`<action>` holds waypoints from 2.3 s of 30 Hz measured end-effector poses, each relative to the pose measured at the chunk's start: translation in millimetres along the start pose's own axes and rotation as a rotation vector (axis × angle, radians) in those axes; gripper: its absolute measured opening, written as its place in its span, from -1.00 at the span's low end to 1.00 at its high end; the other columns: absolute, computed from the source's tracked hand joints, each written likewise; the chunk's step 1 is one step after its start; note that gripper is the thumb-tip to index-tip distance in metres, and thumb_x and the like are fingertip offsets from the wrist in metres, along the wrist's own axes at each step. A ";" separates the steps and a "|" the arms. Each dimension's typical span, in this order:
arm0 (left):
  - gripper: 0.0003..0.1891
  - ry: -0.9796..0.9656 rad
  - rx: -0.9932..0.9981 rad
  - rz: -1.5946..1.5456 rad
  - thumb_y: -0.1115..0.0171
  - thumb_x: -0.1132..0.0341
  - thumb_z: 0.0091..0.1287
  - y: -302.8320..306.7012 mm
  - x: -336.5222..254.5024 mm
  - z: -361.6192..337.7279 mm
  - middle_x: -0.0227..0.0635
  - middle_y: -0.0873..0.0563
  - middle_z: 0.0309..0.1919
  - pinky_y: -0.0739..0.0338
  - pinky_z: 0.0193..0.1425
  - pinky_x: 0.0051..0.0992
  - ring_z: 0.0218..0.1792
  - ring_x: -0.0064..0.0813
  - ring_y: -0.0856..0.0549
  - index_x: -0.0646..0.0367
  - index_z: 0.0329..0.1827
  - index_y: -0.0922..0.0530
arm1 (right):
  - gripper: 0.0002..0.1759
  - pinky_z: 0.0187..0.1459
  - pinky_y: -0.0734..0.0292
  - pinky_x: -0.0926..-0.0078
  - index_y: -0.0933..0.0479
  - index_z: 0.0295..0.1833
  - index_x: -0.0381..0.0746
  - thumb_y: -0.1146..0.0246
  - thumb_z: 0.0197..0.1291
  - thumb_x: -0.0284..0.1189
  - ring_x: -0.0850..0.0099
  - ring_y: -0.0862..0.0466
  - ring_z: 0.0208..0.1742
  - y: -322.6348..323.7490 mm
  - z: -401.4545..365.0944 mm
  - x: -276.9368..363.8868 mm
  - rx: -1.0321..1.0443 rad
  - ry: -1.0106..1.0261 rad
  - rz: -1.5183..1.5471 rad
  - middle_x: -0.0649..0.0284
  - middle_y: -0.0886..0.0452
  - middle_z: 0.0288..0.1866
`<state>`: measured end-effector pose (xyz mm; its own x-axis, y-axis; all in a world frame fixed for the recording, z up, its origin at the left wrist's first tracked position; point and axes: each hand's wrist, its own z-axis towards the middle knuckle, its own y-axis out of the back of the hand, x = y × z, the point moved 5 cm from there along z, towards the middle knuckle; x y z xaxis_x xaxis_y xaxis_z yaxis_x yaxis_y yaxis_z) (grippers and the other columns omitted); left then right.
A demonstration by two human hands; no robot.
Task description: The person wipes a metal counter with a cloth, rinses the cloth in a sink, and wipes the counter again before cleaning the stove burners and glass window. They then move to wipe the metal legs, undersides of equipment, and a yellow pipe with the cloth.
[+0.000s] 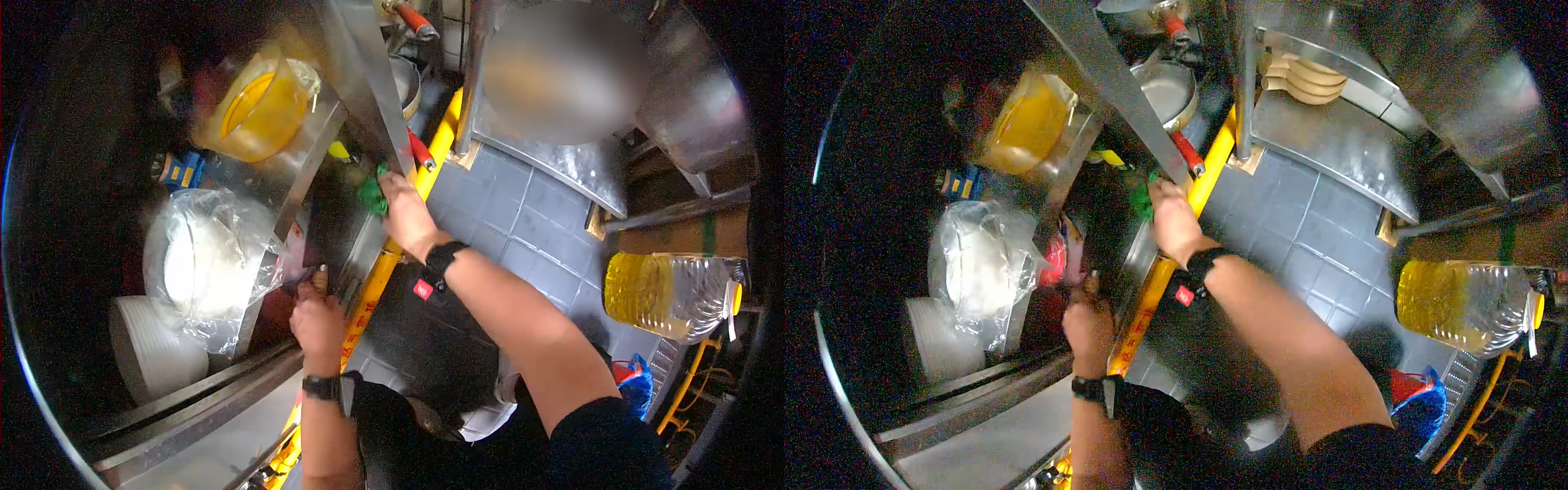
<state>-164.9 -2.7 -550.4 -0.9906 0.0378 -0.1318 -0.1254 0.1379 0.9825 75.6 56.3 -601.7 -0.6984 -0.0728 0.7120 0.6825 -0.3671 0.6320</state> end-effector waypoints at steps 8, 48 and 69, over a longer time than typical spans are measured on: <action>-0.80 0.079 -0.225 -0.482 -0.22 0.48 0.17 50.3 -3.8 -43.4 0.13 -0.62 -0.45 -0.53 -0.24 -0.08 -0.40 0.18 -0.64 0.38 -0.19 -0.46 | -0.32 0.60 0.00 0.06 -0.43 0.36 -0.44 -0.22 0.07 -0.42 0.12 -0.16 0.61 -80.0 0.0 26.2 0.329 0.192 -0.443 -0.13 -0.36 0.47; -0.74 -0.024 -0.136 -0.482 -0.23 0.53 0.23 13.9 -15.4 -54.4 0.09 -0.67 -0.26 -0.57 -0.08 -0.12 -0.23 0.11 -0.69 0.35 -0.03 -0.48 | -0.82 0.03 -0.54 0.36 -0.73 -0.30 -0.18 -0.25 0.08 -0.37 0.29 -0.58 -0.02 -31.3 -22.1 -44.3 0.240 0.489 -0.691 0.23 -0.68 -0.18; -0.28 -0.353 -0.049 0.146 -0.35 0.17 0.25 -27.1 -27.1 -52.0 0.11 -0.49 0.16 -0.37 0.33 -0.02 0.18 0.11 -0.48 0.35 0.41 -0.33 | -0.36 0.54 -0.13 0.30 -0.19 0.48 -0.42 -0.09 0.26 -0.68 -0.02 -0.34 0.45 10.2 2.6 11.2 -0.572 -0.392 0.110 -0.15 -0.34 0.41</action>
<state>-137.5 -59.0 -566.6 -0.9194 0.3929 -0.0184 0.0051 0.0585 0.9983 75.3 54.1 -586.5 -0.4294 0.1623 0.8884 0.4492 -0.8150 0.3660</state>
